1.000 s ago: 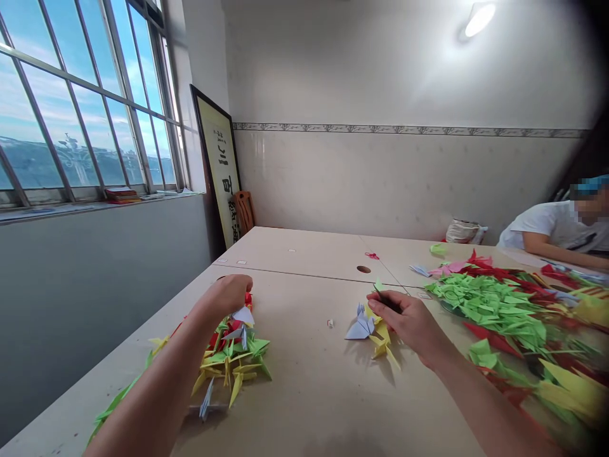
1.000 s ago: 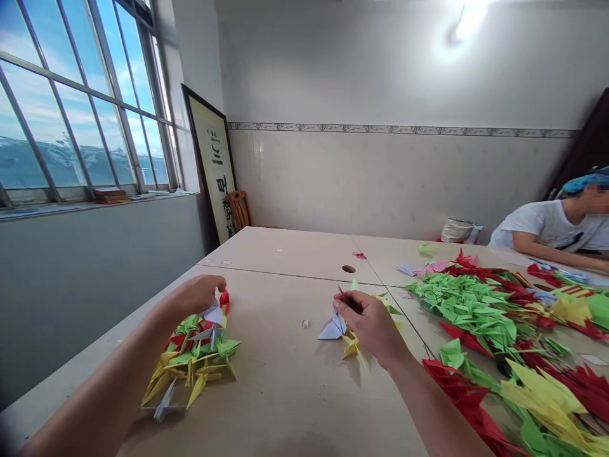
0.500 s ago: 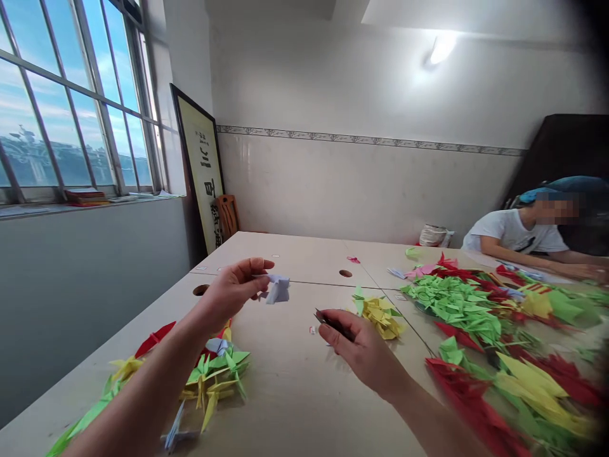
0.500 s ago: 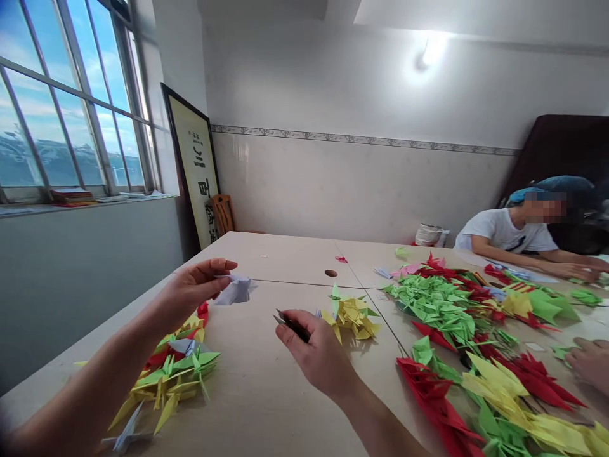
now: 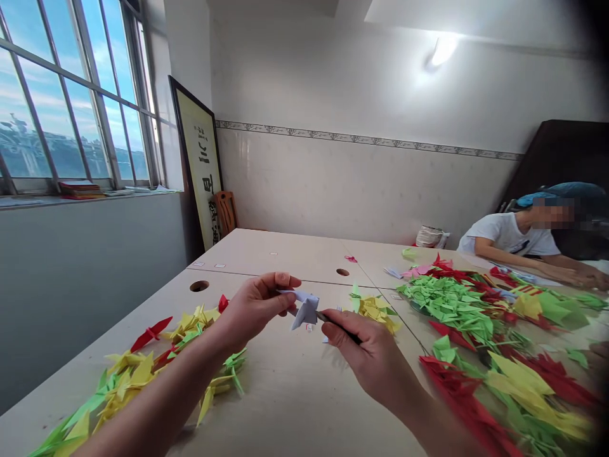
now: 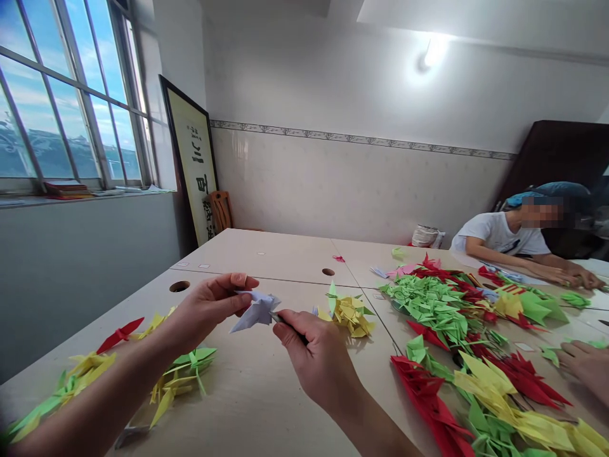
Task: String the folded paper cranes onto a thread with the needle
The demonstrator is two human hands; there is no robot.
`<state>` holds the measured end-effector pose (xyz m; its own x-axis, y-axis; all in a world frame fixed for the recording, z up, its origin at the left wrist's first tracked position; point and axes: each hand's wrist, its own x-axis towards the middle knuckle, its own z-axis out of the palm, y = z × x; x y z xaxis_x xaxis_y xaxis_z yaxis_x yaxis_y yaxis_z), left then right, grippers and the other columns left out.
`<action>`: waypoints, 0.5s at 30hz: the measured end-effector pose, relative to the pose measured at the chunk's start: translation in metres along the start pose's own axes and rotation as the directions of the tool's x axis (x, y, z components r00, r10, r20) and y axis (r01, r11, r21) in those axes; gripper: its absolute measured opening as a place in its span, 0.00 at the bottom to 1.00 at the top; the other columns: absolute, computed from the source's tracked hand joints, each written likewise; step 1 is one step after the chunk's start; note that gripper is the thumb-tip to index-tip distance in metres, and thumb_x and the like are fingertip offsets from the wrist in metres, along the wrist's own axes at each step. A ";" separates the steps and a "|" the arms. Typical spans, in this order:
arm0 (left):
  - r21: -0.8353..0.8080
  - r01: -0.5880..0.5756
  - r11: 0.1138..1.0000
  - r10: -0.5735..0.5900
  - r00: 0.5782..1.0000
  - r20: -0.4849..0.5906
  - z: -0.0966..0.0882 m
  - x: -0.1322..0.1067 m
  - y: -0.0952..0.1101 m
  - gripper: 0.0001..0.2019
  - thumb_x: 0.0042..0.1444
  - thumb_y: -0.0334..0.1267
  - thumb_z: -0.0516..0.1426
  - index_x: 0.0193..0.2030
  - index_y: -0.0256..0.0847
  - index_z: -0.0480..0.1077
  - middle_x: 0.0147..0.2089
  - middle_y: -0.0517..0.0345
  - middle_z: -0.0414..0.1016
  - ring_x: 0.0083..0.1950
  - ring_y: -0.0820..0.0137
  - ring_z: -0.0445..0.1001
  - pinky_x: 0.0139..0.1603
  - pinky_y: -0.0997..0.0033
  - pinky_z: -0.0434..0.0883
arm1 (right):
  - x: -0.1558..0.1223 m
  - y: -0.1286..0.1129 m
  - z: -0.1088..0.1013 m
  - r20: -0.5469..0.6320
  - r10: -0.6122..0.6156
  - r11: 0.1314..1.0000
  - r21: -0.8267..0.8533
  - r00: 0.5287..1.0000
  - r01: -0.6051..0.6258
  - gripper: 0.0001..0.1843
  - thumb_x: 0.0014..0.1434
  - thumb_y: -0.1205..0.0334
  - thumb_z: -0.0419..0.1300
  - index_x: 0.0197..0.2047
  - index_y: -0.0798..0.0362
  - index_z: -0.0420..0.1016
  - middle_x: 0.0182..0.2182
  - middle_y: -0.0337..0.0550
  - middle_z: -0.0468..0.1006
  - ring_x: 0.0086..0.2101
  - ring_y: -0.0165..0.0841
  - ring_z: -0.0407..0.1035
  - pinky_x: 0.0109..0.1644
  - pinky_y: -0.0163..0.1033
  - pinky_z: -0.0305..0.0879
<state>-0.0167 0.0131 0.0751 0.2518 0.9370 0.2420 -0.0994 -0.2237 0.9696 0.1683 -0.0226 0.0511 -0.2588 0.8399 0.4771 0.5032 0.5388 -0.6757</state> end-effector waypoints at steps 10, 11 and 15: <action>-0.288 0.110 0.951 -0.109 0.994 0.018 0.014 -0.005 -0.007 0.14 0.44 0.32 0.59 0.40 0.39 0.67 0.30 0.61 0.66 0.28 0.78 0.65 0.29 0.77 0.61 | 0.000 0.005 0.001 -0.075 0.149 0.948 0.295 0.986 -0.121 0.13 0.51 0.55 0.60 0.37 0.54 0.72 0.23 0.37 0.66 0.24 0.28 0.59 0.27 0.32 0.58; -0.268 0.120 0.956 -0.109 0.992 0.056 0.015 -0.007 -0.009 0.15 0.44 0.31 0.58 0.42 0.40 0.67 0.30 0.61 0.66 0.27 0.78 0.64 0.28 0.78 0.60 | 0.000 0.005 0.002 -0.083 0.145 0.948 0.296 0.986 -0.115 0.11 0.52 0.55 0.59 0.35 0.54 0.72 0.23 0.37 0.66 0.25 0.28 0.59 0.27 0.32 0.57; -0.082 0.159 0.984 -0.128 0.947 0.293 0.019 -0.011 -0.011 0.23 0.44 0.29 0.57 0.50 0.46 0.64 0.28 0.64 0.65 0.23 0.80 0.60 0.22 0.79 0.52 | 0.001 0.009 0.005 -0.023 0.192 0.907 0.386 0.981 -0.168 0.12 0.55 0.54 0.56 0.30 0.55 0.71 0.22 0.37 0.67 0.23 0.27 0.59 0.25 0.31 0.56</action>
<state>-0.0001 0.0005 0.0623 0.5333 0.8380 0.1155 -0.1369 -0.0493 0.9894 0.1687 -0.0166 0.0427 -0.1379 0.9260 0.3513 0.1816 0.3724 -0.9102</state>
